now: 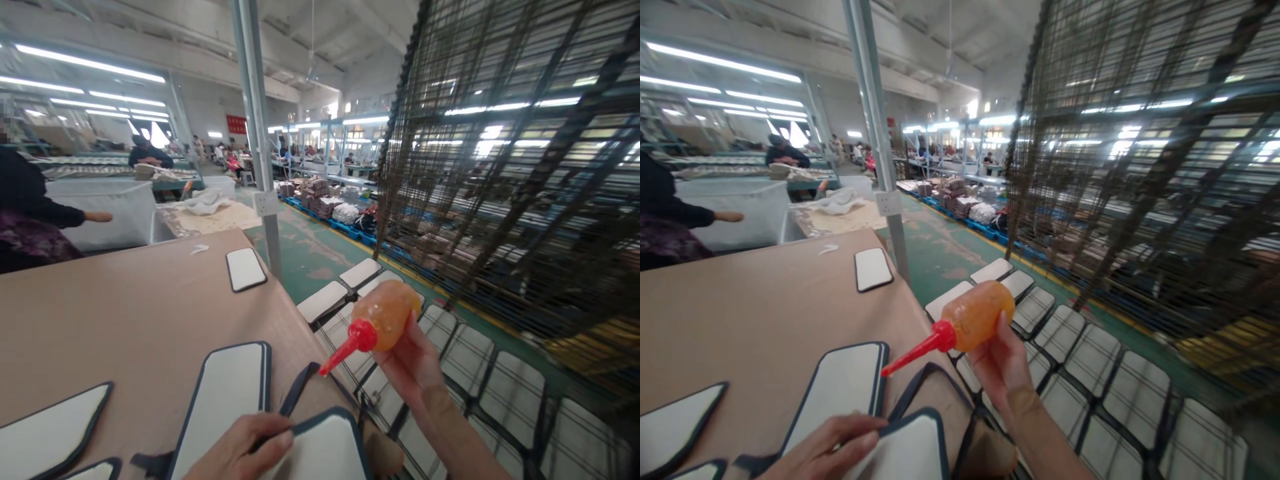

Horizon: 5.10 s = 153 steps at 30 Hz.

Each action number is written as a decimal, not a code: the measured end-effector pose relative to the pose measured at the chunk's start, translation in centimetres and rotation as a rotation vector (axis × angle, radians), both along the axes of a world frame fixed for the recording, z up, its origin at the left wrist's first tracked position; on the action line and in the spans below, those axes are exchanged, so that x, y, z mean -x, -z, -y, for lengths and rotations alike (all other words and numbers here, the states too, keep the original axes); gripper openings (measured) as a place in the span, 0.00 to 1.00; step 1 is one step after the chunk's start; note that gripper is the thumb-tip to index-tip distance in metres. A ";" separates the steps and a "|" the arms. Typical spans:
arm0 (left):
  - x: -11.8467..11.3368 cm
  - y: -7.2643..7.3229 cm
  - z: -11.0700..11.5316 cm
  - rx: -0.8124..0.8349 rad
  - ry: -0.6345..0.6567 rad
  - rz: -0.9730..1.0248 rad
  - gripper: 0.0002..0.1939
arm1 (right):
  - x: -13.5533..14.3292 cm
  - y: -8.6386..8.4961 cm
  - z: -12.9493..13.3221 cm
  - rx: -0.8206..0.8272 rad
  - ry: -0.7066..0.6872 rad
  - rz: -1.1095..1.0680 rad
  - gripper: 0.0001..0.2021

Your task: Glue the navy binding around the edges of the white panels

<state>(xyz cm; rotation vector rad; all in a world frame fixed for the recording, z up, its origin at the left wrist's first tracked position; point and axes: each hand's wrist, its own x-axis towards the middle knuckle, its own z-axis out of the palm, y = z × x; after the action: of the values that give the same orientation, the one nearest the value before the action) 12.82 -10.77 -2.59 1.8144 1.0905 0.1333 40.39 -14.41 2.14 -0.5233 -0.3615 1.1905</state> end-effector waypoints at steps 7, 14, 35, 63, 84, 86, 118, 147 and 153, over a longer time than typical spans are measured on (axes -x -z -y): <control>-3.7 -6.5 -3.2 -0.123 0.260 0.128 0.18 | -1.6 -2.3 1.0 0.019 0.020 0.127 0.26; -2.8 -12.0 -4.6 -0.158 0.373 0.112 0.16 | -2.1 -3.6 1.4 -0.044 -0.036 0.192 0.24; -1.6 -14.2 -2.5 -0.151 0.377 0.077 0.18 | -2.8 -3.5 0.7 -0.109 -0.249 0.217 0.26; 2.6 -9.3 -5.5 -0.164 0.060 0.145 0.20 | -1.7 -3.1 1.1 -0.200 -0.004 0.454 0.36; 1.4 -10.3 -5.3 0.111 -0.077 0.261 0.18 | -2.0 -3.6 1.4 -0.207 -0.115 0.514 0.32; 1.2 -10.4 -5.4 0.122 -0.080 0.263 0.18 | -2.0 -4.0 1.5 -0.228 -0.132 0.533 0.31; 2.4 -7.8 -6.6 0.206 -0.478 0.467 0.16 | -1.7 -2.2 2.7 -0.216 0.154 0.484 0.37; 0.9 -3.6 -6.6 0.377 -0.685 0.750 0.22 | -0.7 -0.4 -2.6 -0.294 0.150 0.380 0.31; 1.3 -3.5 -6.8 0.380 -0.711 0.764 0.23 | -0.3 -0.6 -3.0 -0.267 0.105 0.358 0.32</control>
<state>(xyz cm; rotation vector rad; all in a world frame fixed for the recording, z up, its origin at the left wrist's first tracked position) 11.54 -4.01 0.94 0.8365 1.0405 0.8958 40.66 -11.43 2.70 -0.5147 -0.7783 0.9273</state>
